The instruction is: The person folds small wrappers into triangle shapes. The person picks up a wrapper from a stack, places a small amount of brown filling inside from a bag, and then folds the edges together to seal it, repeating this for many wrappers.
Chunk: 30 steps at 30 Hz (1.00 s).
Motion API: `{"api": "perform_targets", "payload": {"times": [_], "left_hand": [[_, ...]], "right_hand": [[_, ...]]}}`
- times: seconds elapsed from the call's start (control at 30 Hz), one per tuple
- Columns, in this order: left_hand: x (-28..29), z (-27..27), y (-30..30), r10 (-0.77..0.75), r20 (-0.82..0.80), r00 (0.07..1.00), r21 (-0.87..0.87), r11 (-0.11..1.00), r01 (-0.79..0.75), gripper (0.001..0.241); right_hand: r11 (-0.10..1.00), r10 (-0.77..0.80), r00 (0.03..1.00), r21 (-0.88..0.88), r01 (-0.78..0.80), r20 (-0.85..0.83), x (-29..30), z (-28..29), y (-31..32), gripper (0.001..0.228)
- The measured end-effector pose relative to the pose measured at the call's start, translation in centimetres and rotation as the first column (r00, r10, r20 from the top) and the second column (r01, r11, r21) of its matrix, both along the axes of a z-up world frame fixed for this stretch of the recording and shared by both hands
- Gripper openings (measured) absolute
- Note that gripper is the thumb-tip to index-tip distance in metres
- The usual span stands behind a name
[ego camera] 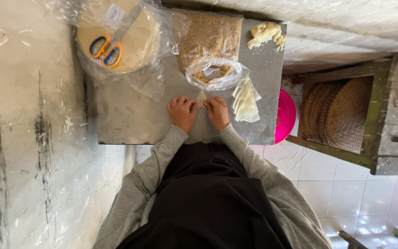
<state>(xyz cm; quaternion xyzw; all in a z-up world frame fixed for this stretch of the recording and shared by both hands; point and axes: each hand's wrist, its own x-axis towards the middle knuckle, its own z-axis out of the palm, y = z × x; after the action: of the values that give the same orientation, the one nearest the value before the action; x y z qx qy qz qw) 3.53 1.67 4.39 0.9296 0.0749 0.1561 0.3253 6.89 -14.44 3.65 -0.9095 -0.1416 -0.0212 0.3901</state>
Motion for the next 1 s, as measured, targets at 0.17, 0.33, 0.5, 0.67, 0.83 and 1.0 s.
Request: {"api": "perform_targets", "payload": {"times": [0.17,0.33,0.5,0.67,0.83,1.0], "left_hand": [[0.6,0.3,-0.1,-0.016,-0.032,0.999,-0.104,0.994,0.012,0.015],[-0.4,0.9,0.9,-0.122,0.126,0.984,-0.022,0.992,0.126,0.010],[0.1,0.9,0.5,-0.089,0.181,0.980,0.079,0.994,0.076,0.010],[-0.3,0.6,0.3,-0.168,0.099,0.981,0.118,0.981,0.156,0.008],[-3.1,1.2,0.1,-0.247,-0.084,0.965,-0.038,0.969,0.244,0.011],[-3.2,1.1,0.0,-0.183,-0.147,0.972,-0.170,0.973,0.157,0.018]], "right_hand": [[0.997,0.066,0.995,0.023,-0.068,0.070,0.5,-0.6,-0.5,0.009],[0.966,0.214,0.926,-0.208,-0.153,0.310,-0.5,3.1,-1.1,0.017],[0.973,0.161,0.951,-0.202,-0.108,0.266,0.2,4.4,-0.2,0.019],[0.971,0.192,0.970,-0.173,-0.166,0.149,-0.3,3.6,-0.9,0.013],[0.981,0.170,0.984,-0.103,-0.165,0.042,-3.8,4.6,-2.0,0.010],[0.951,0.167,0.983,-0.275,-0.141,0.073,-5.3,5.8,-1.4,0.027]]}}
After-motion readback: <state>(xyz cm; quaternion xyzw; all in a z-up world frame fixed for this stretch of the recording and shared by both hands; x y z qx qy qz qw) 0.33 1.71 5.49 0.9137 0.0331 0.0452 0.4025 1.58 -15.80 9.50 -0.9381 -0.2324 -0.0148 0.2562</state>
